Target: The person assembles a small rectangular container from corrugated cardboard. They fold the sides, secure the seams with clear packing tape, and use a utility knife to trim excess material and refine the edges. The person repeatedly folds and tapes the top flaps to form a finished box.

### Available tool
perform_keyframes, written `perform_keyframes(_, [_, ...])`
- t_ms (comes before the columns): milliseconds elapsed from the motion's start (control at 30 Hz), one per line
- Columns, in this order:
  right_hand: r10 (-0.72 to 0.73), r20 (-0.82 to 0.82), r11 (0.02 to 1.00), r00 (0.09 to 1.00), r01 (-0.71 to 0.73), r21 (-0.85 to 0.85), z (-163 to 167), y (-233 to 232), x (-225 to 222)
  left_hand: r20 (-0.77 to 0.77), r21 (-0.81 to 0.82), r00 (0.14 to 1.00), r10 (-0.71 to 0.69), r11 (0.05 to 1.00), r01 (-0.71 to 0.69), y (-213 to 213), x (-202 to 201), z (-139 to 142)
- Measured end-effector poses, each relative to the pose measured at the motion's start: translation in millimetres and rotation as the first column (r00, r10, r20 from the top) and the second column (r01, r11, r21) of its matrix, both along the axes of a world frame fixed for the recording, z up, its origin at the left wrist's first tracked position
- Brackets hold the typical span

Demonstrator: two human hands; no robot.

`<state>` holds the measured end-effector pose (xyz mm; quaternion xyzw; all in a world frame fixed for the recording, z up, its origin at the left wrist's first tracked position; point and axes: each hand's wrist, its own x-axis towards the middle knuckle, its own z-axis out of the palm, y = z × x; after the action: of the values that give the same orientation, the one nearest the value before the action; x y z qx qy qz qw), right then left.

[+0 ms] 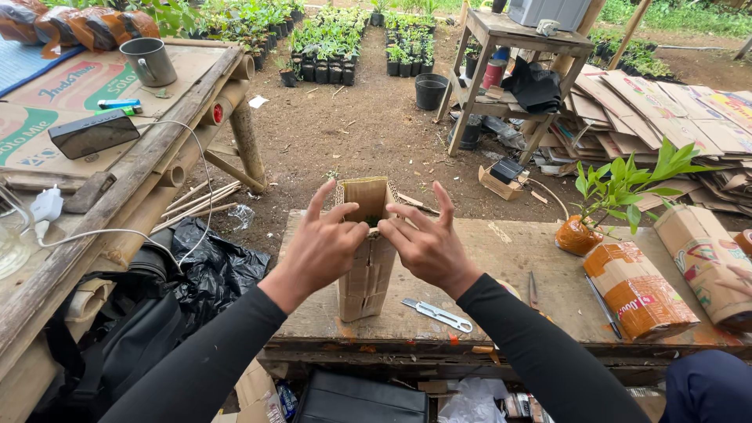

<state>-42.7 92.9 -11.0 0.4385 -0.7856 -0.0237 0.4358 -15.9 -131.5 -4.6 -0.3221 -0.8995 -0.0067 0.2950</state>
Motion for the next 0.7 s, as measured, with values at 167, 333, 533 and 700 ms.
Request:
perform_keyframes(167, [0.104, 0.087, 0.994, 0.991, -0.106, 0.016, -10, 13, -2, -0.321, -0.017, 0.946, -0.029, 1.0, 0.025, -14, 8, -26])
perform_keyframes(333, [0.04, -0.048, 0.991, 0.998, -0.045, -0.123, -33, 10, 4, -0.431, 0.104, 0.902, 0.019, 0.994, 0.029, 1, 14, -43])
perform_keyframes(533, [0.016, -0.013, 0.963, 1.0, -0.019, -0.268, -45, 8, 18, -0.25, 0.142, 0.961, -0.117, 0.978, 0.156, 3, 15, -38])
perform_keyframes(700, [0.2, 0.16, 0.969, 0.967, -0.171, -0.179, -17, 32, 57, -0.022, 0.71, 0.991, -0.131, 0.696, 0.108, -17, 4, -15])
